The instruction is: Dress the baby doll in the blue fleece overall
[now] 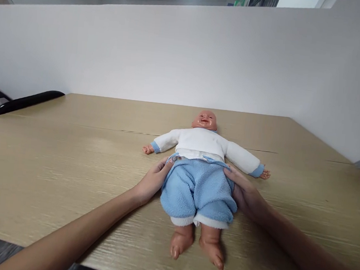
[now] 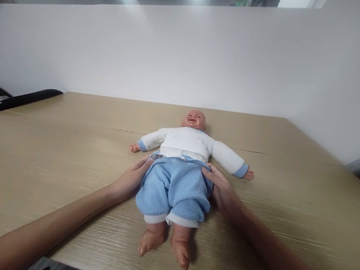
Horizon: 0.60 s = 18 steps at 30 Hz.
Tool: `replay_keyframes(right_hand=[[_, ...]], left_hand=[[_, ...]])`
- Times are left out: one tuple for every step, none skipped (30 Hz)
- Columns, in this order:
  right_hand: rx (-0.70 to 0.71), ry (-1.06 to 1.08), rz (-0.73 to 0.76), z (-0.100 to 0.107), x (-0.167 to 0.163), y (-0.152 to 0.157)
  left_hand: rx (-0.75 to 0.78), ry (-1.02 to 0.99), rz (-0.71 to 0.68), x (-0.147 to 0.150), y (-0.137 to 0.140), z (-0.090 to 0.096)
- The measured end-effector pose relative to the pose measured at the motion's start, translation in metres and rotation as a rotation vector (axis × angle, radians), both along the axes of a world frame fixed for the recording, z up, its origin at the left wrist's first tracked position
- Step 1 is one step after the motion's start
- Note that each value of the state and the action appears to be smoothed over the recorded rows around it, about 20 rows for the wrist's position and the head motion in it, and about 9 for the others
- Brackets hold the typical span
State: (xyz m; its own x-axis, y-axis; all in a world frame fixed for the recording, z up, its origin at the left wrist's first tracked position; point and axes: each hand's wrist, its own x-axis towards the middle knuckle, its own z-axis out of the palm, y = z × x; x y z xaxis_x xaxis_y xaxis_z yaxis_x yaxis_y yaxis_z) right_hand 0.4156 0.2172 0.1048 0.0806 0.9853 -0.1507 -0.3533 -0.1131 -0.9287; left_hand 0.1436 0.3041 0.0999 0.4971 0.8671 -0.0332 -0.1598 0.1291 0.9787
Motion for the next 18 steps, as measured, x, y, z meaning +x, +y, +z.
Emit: replay_keyframes(right_hand=[[0.023,-0.022,0.010,0.000,0.000,-0.002],[0.039,-0.063,0.017,0.000,0.001,-0.004],[0.052,-0.134,0.011,0.000,0.001,-0.007],[0.068,-0.231,-0.008,0.001,0.002,-0.009],[0.093,-0.349,-0.027,0.004,0.002,-0.011],[0.136,-0.476,-0.041,0.008,0.003,-0.013],[0.203,-0.603,-0.052,0.013,0.003,-0.013],[0.293,-0.721,-0.053,0.019,0.004,-0.012],[0.397,-0.823,-0.044,0.025,0.004,-0.009],[0.500,-0.908,-0.036,0.030,0.004,-0.005],[0.588,-0.975,-0.039,0.035,0.005,0.001],[0.646,-1.020,-0.053,0.037,0.006,0.008],[0.659,-1.037,-0.068,0.038,0.007,0.017],[0.630,-1.028,-0.084,0.035,0.010,0.026],[0.570,-0.996,-0.104,0.031,0.013,0.035],[0.493,-0.946,-0.120,0.025,0.016,0.044],[0.418,-0.883,-0.135,0.017,0.019,0.052],[0.357,-0.814,-0.153,0.009,0.023,0.059]], left_hand=[[0.007,0.024,-0.011,-0.003,0.000,0.002],[0.029,0.054,-0.032,-0.006,-0.001,0.005],[0.064,0.086,-0.061,-0.009,-0.001,0.009],[0.111,0.121,-0.097,-0.013,-0.002,0.013],[0.176,0.165,-0.127,-0.016,-0.002,0.018],[0.273,0.221,-0.148,-0.019,-0.002,0.023],[0.399,0.283,-0.154,-0.021,-0.002,0.029],[0.546,0.347,-0.143,-0.022,0.000,0.035],[0.702,0.403,-0.122,-0.022,0.002,0.042],[0.841,0.446,-0.099,-0.020,0.006,0.047],[0.939,0.465,-0.087,-0.017,0.010,0.052],[0.976,0.465,-0.097,-0.013,0.016,0.056],[0.957,0.455,-0.125,-0.008,0.022,0.058],[0.903,0.441,-0.157,-0.002,0.029,0.058],[0.831,0.424,-0.184,0.004,0.037,0.056],[0.753,0.403,-0.200,0.010,0.045,0.053],[0.683,0.375,-0.196,0.016,0.053,0.048],[0.621,0.340,-0.182,0.022,0.060,0.043]])
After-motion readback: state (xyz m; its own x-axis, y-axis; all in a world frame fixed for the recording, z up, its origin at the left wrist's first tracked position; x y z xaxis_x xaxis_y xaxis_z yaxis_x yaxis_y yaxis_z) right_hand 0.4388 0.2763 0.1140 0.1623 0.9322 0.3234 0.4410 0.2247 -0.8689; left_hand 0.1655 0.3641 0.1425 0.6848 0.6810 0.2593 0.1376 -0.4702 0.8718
